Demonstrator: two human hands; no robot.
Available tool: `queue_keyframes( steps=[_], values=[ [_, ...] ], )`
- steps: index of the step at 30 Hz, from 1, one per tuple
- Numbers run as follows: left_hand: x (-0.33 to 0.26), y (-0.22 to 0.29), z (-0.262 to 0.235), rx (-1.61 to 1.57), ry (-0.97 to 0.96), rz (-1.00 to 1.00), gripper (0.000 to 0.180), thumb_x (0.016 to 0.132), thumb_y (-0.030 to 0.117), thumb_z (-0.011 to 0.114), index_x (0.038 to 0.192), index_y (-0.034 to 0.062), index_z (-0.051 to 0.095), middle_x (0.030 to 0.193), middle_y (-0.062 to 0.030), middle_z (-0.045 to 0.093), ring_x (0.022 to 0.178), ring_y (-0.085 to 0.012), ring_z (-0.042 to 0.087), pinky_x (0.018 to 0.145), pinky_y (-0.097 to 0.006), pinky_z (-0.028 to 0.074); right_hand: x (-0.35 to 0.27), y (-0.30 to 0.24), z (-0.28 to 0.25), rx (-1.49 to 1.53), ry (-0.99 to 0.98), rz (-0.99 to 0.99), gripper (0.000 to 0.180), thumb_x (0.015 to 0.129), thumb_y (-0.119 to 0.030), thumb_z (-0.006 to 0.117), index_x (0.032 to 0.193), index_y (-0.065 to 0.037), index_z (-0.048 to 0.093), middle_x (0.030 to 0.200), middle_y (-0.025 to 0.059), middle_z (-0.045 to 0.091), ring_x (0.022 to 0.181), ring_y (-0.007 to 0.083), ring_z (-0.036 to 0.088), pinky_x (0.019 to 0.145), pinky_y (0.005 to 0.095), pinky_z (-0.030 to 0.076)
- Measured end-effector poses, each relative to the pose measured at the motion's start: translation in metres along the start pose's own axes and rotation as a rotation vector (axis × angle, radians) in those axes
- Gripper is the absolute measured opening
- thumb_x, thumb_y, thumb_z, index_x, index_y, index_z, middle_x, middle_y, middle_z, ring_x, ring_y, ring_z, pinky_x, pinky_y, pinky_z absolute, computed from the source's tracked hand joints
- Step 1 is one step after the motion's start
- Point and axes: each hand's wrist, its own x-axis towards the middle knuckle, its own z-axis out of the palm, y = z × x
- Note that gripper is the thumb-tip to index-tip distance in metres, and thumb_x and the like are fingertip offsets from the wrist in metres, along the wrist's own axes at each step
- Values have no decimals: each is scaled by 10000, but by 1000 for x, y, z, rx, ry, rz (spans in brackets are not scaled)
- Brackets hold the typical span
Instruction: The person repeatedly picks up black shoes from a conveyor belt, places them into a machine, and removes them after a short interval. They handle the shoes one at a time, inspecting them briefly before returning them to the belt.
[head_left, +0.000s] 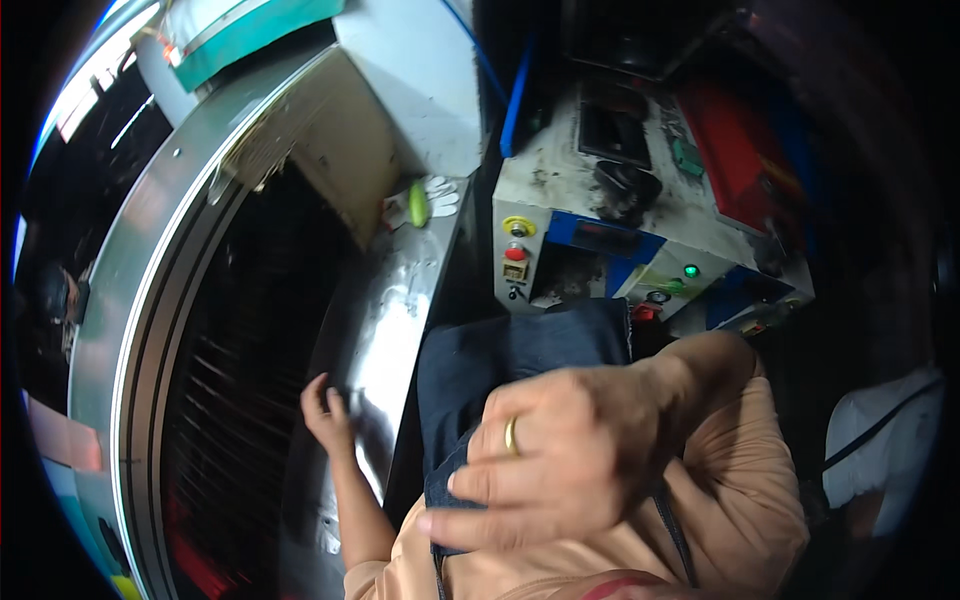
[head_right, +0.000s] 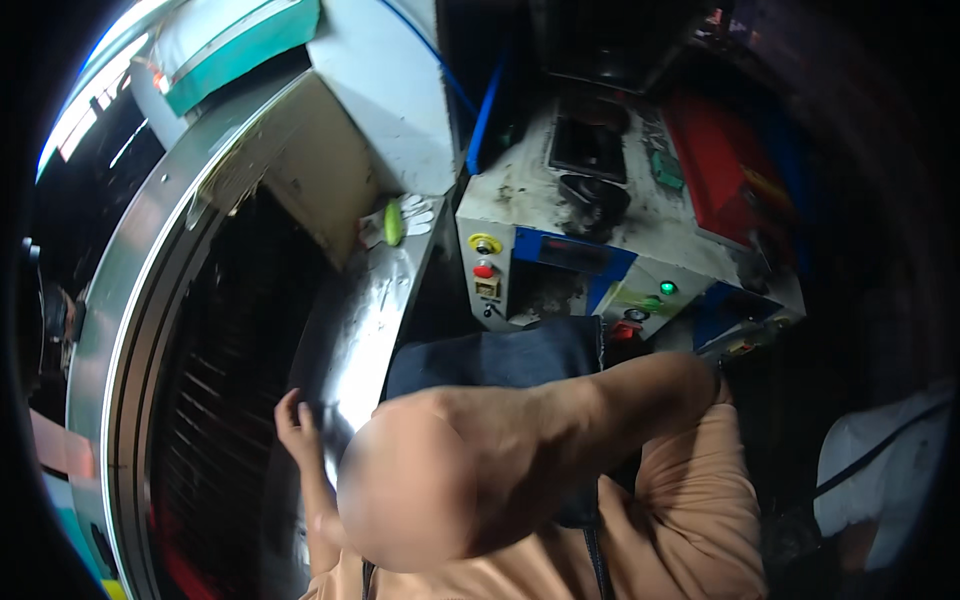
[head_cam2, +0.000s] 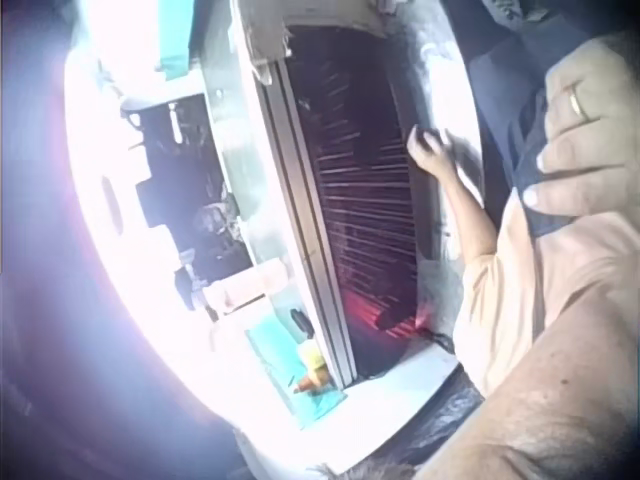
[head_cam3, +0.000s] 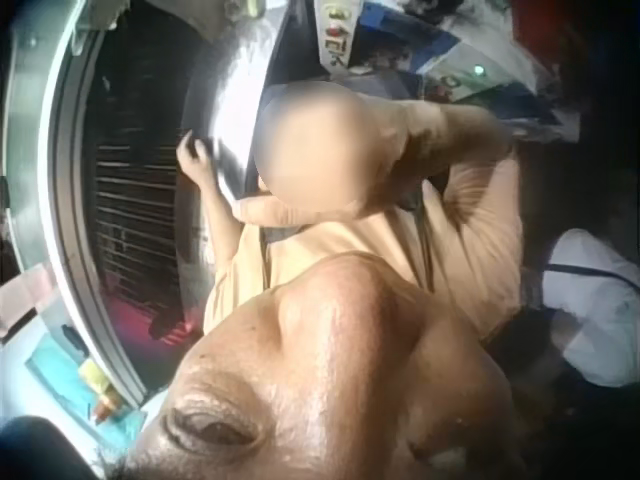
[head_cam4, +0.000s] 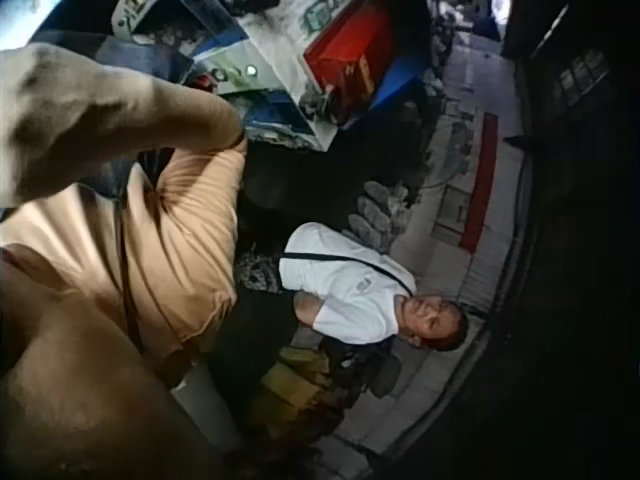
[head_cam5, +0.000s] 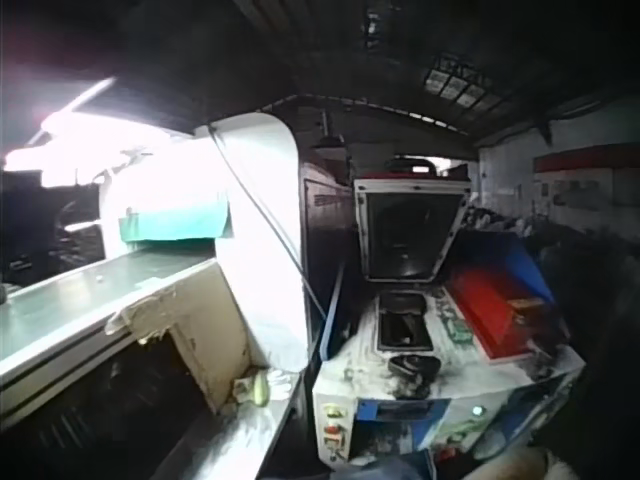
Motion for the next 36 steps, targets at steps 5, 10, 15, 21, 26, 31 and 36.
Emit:
queue_keyframes(
  steps=[5,10,15,21,26,31,36],
  values=[
    [-7,44,75,184,-218,208,267,812,-13,616,1071,44,644,1107,-123,633,1091,-306,558,950,-388,442,-13,-43,-41,-172,57,73,400,795,-121,617,1164,19,682,793,55,643,633,121,591,565,244,491],
    [-14,29,99,226,-288,123,259,798,-28,611,1046,44,639,1067,-129,617,1024,-316,545,918,-397,444,-48,-59,-58,-500,277,-18,365,771,-36,626,1122,-14,721,802,68,664,613,122,606,543,225,490],
    [-18,15,106,413,-238,283,208,803,41,649,1008,69,644,1058,-126,615,1041,-329,547,912,-432,436,-96,-99,-101,-286,37,159,320,876,-208,596,1128,-57,723,850,59,710,607,110,633,551,202,525],
    [-18,15,106,466,-264,311,179,805,64,642,983,83,646,1051,-119,606,1020,-331,542,902,-435,435,-208,-50,-54,-453,524,611,304,797,12,666,1076,-94,725,716,29,658,560,123,610,547,247,514],
    [-18,13,108,499,-257,318,170,809,81,643,978,90,649,1055,-122,601,1022,-335,539,894,-440,438,-301,6,38,-308,539,1229,251,800,-20,636,1038,-81,686,732,91,644,615,229,651,574,342,536],
    [-17,13,108,516,-255,360,158,818,85,639,974,101,616,1043,-124,594,992,-348,541,877,-455,433,-342,19,93,-567,404,1156,120,809,-125,668,928,-119,662,789,76,632,744,292,653,655,405,531],
    [-17,18,108,499,-256,346,140,819,90,637,959,92,626,1029,-127,595,993,-350,540,883,-458,430,-345,23,96,-543,431,1191,61,817,-128,658,876,-115,649,802,76,644,745,294,657,656,408,531]
  ],
)
